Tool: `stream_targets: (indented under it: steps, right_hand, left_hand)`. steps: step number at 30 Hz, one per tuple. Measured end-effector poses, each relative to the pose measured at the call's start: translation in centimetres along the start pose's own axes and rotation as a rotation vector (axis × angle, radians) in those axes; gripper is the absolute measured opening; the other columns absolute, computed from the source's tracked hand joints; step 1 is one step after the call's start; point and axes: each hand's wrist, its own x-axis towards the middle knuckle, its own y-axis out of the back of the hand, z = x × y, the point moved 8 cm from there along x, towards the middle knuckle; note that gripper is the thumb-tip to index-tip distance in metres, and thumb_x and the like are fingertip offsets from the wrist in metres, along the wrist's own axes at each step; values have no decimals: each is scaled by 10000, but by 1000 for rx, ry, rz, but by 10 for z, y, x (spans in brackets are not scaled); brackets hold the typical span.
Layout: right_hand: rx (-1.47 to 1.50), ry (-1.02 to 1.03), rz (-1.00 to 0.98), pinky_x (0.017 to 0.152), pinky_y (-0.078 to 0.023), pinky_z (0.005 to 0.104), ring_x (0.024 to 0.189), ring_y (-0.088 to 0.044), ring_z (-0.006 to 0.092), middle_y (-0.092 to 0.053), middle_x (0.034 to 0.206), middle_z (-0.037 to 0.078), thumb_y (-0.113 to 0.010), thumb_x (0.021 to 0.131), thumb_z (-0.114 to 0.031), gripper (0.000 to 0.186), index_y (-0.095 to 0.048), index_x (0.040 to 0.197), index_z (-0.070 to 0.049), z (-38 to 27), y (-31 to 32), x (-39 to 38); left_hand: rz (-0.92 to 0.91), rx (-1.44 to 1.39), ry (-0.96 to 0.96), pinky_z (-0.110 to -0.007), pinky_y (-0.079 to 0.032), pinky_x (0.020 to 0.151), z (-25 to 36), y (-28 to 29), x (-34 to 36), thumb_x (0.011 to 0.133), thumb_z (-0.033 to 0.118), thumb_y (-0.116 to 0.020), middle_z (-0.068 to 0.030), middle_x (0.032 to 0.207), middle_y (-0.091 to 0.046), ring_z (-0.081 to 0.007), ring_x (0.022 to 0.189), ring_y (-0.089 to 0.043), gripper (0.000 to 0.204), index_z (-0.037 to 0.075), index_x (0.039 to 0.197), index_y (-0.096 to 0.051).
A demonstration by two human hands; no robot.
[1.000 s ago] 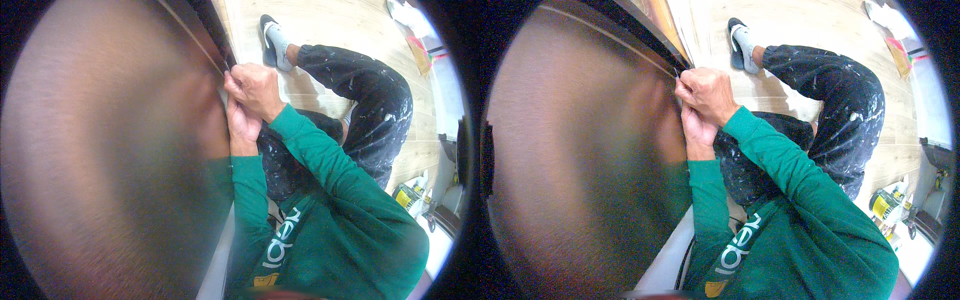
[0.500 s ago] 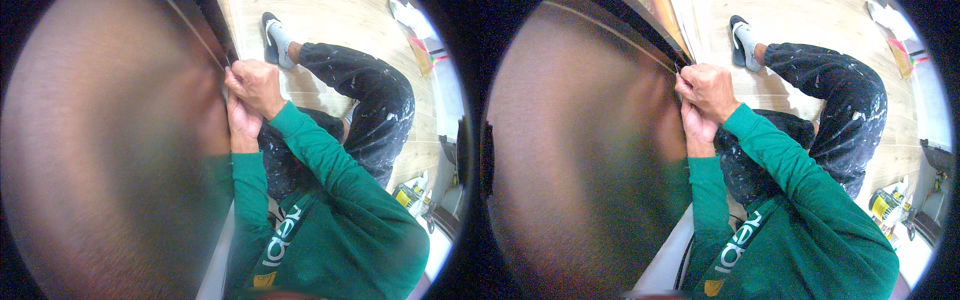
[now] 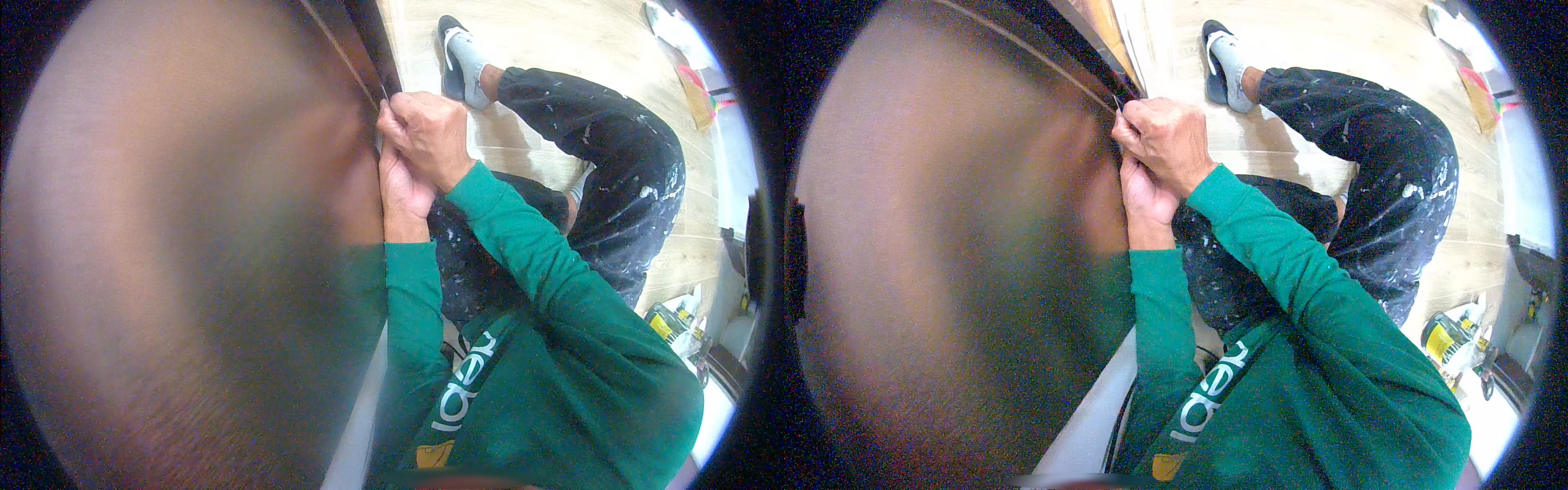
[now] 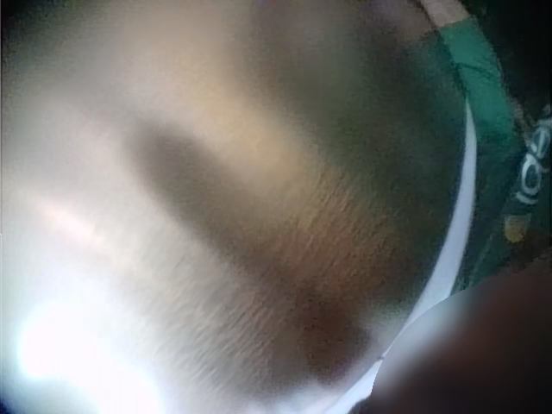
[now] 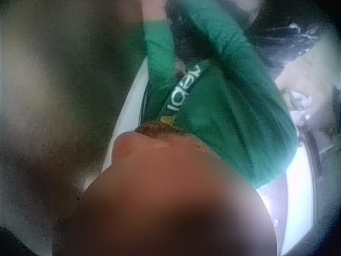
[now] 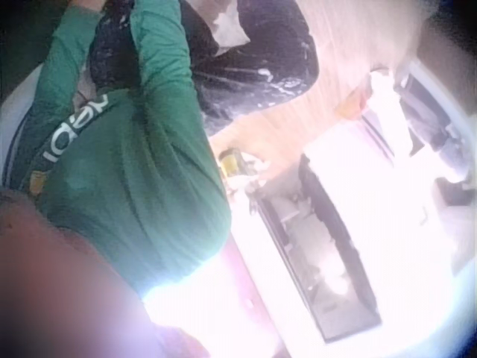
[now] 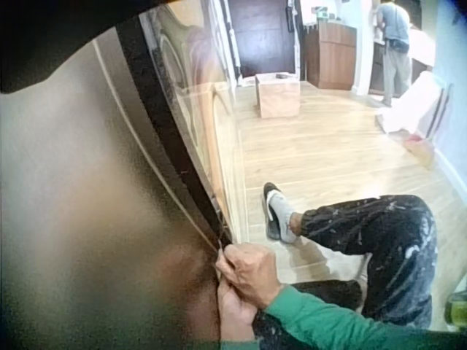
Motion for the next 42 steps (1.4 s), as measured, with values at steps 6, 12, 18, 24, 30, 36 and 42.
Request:
stream_targets:
  steps: [6, 12, 18, 24, 30, 36, 42]
  right_hand:
    - [-8, 9, 2, 591, -530, 461, 651, -670, 314, -651, 684, 104, -751, 831, -237, 231, -613, 714, -94, 0, -1, -2]
    - [-26, 8, -14, 598, -532, 461, 653, -670, 311, -649, 684, 109, -750, 830, -231, 223, -616, 721, -90, 0, -3, -3]
    - [-32, 8, 7, 598, -533, 457, 652, -670, 308, -644, 680, 107, -748, 830, -226, 222, -616, 714, -91, 1, -3, -3]
    - [-24, 12, 17, 583, -521, 457, 644, -662, 314, -632, 673, 111, -741, 836, -205, 231, -598, 701, -84, -1, -2, -4]
    - [8, 17, 53, 559, -489, 468, 620, -635, 335, -593, 650, 125, -735, 839, -172, 277, -549, 662, -69, -1, -1, -5]
    - [-4, 8, 30, 559, -489, 470, 622, -634, 342, -597, 661, 130, -739, 840, -176, 270, -556, 672, -70, 2, -3, -8]
    - [5, 3, 21, 560, -485, 474, 627, -633, 345, -595, 663, 134, -738, 844, -186, 266, -560, 685, -69, 4, -5, -11]
  left_hand:
    - [42, -10, 20, -388, -498, 1081, 0, 11, 4, 1052, 456, -590, -35, 1333, -683, -198, 1216, -633, 453, 101, 1329, -639]
    - [56, -26, 49, -398, -488, 1092, -1, 11, 5, 1048, 468, -589, -44, 1344, -679, -207, 1228, -627, 470, 97, 1334, -636]
    - [40, 16, 7, -362, -495, 1072, 0, 5, 2, 1038, 428, -631, -39, 1319, -672, -187, 1203, -625, 452, 86, 1333, -627]
    - [98, 40, 5, -356, -505, 1059, 0, 9, 1, 1042, 411, -628, -44, 1296, -684, -182, 1187, -637, 440, 81, 1332, -626]
    - [81, -16, 22, -354, -505, 1057, -1, 12, 3, 1046, 391, -629, -41, 1285, -690, -177, 1183, -640, 408, 84, 1314, -636]
    - [61, -32, 25, -354, -504, 1059, -2, 15, 4, 1050, 398, -622, -35, 1291, -691, -173, 1188, -640, 403, 86, 1304, -644]
    - [49, -55, 41, -357, -501, 1062, -4, 18, 3, 1051, 407, -615, -34, 1302, -692, -177, 1191, -641, 409, 91, 1309, -647]
